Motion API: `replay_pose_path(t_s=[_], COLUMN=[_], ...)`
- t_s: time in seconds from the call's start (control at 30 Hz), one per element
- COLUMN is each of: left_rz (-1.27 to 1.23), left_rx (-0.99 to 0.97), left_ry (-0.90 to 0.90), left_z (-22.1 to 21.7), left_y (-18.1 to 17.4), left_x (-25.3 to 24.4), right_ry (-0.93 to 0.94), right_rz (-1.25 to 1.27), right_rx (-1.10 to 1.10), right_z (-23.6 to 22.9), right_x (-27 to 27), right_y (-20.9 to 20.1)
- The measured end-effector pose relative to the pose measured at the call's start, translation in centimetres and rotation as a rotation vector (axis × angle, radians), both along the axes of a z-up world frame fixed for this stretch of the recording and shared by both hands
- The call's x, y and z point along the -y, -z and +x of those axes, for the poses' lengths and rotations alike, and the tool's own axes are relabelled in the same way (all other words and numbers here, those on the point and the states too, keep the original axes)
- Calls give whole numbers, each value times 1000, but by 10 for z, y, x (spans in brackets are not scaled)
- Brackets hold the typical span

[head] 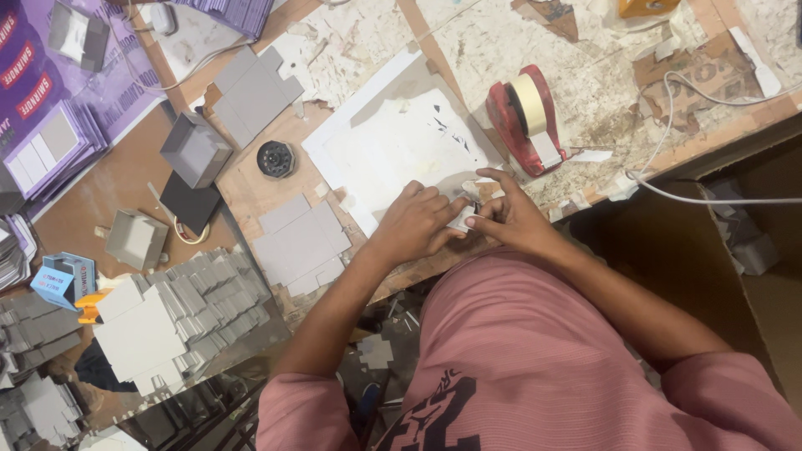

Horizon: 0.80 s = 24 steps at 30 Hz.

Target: The person folds flat cardboard pieces into small boxes and secures the edges with adhesive tape. They repeatedly pick up a piece, fold it into shape, apply tape to the seams, and place the finished box aside on the table.

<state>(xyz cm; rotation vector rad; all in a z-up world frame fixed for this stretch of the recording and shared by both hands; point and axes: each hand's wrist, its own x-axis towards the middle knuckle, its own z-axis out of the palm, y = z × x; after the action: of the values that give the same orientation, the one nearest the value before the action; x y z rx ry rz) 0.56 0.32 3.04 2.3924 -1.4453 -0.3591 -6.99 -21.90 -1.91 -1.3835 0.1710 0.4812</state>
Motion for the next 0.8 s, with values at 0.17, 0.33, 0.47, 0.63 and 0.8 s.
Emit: replay_pose_path(t_s=[0.17, 0.33, 0.47, 0.63, 0.8], left_rz=[22, -23, -26, -84, -60], left_rx=[-70, -63, -68, -58, -65], left_ry=[-29, -20, -22, -23, -35], left_z=[0, 1, 1, 2, 1], left_y=[3, 4, 2, -1, -1], left_x=[0, 0, -1, -1, 1], right_ry=[47, -114, -103, -175, -199], right_rz=[-77, -76, -28, -225, -43], right_rx=[-30, 13, 166, 451, 292], right_z=[6, 13, 12, 16, 10], right_x=[-13, -7, 0, 12, 12], right_y=[19, 54, 73, 75, 74])
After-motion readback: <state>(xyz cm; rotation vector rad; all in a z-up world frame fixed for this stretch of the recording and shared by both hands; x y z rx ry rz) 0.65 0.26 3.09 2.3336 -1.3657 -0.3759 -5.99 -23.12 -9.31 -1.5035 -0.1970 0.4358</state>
